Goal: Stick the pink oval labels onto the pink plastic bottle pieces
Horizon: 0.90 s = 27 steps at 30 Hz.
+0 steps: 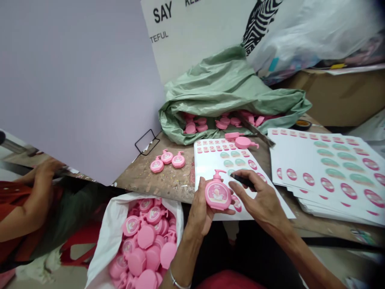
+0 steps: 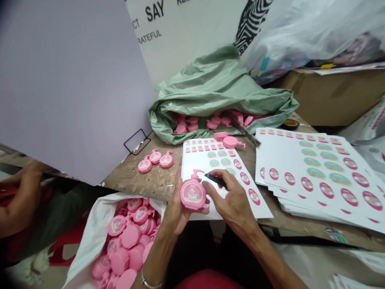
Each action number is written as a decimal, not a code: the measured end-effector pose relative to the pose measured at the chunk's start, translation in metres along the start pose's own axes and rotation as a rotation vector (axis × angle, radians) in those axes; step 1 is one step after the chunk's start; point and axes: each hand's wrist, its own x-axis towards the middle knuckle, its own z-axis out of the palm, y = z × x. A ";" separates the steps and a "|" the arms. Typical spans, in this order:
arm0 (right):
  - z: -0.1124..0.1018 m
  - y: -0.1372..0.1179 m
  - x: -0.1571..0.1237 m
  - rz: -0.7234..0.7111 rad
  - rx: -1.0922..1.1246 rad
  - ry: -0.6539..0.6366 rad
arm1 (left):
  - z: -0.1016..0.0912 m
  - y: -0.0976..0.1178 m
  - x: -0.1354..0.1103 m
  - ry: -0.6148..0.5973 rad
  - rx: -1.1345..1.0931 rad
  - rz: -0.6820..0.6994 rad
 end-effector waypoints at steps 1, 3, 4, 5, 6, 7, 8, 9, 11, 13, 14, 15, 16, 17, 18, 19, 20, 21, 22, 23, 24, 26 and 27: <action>-0.003 0.004 -0.002 0.058 0.054 -0.028 | 0.005 -0.005 0.001 0.008 0.008 0.003; -0.009 0.014 -0.007 0.135 0.146 -0.072 | 0.017 -0.018 0.005 0.030 0.019 0.018; -0.012 0.020 -0.009 0.158 0.178 -0.080 | 0.023 -0.025 0.007 0.029 0.026 0.023; -0.016 0.026 -0.010 0.173 0.202 -0.078 | 0.030 -0.031 0.009 0.014 0.043 0.032; -0.019 0.032 -0.011 0.183 0.218 -0.072 | 0.036 -0.037 0.010 -0.013 0.076 0.044; -0.023 0.038 -0.011 0.188 0.230 -0.075 | 0.041 -0.043 0.012 -0.047 0.125 0.052; -0.027 0.044 -0.010 0.188 0.238 -0.093 | 0.045 -0.047 0.013 -0.078 0.183 0.057; -0.030 0.050 -0.008 0.183 0.242 -0.118 | 0.046 -0.050 0.014 -0.095 0.238 0.063; -0.038 0.063 0.003 0.163 0.228 -0.162 | 0.042 -0.048 0.019 -0.073 0.318 0.075; -0.045 0.077 0.024 0.153 0.155 -0.136 | 0.025 -0.033 0.027 0.035 0.392 0.106; -0.049 0.085 0.039 0.159 0.074 -0.104 | 0.013 -0.022 0.033 0.123 0.460 0.149; -0.052 0.093 0.056 0.173 -0.023 -0.072 | -0.002 -0.007 0.041 0.231 0.551 0.214; -0.055 0.102 0.076 0.188 -0.150 -0.068 | -0.019 0.008 0.048 0.345 0.675 0.294; -0.056 0.110 0.096 0.227 -0.312 -0.075 | -0.036 0.024 0.056 0.466 0.838 0.363; -0.057 0.118 0.117 0.260 -0.397 -0.086 | -0.052 0.039 0.064 0.561 1.005 0.428; -0.057 0.126 0.136 0.288 -0.459 -0.097 | -0.066 0.052 0.071 0.631 1.165 0.487; -0.057 0.134 0.153 0.316 -0.511 -0.126 | -0.077 0.061 0.076 0.688 1.319 0.578; -0.056 0.142 0.168 0.338 -0.542 -0.167 | -0.085 0.068 0.080 0.746 1.444 0.704; -0.055 0.148 0.178 0.351 -0.567 -0.215 | -0.089 0.071 0.082 0.782 1.531 0.829; -0.054 0.154 0.186 0.355 -0.584 -0.269 | -0.089 0.072 0.083 0.789 1.578 0.946; -0.054 0.159 0.190 0.345 -0.594 -0.317 | -0.085 0.070 0.084 0.759 1.587 1.036; -0.058 0.163 0.191 0.294 -0.600 -0.386 | -0.069 0.061 0.086 0.576 1.526 1.068; -0.062 0.162 0.190 0.261 -0.599 -0.410 | -0.059 0.056 0.089 0.457 1.475 1.030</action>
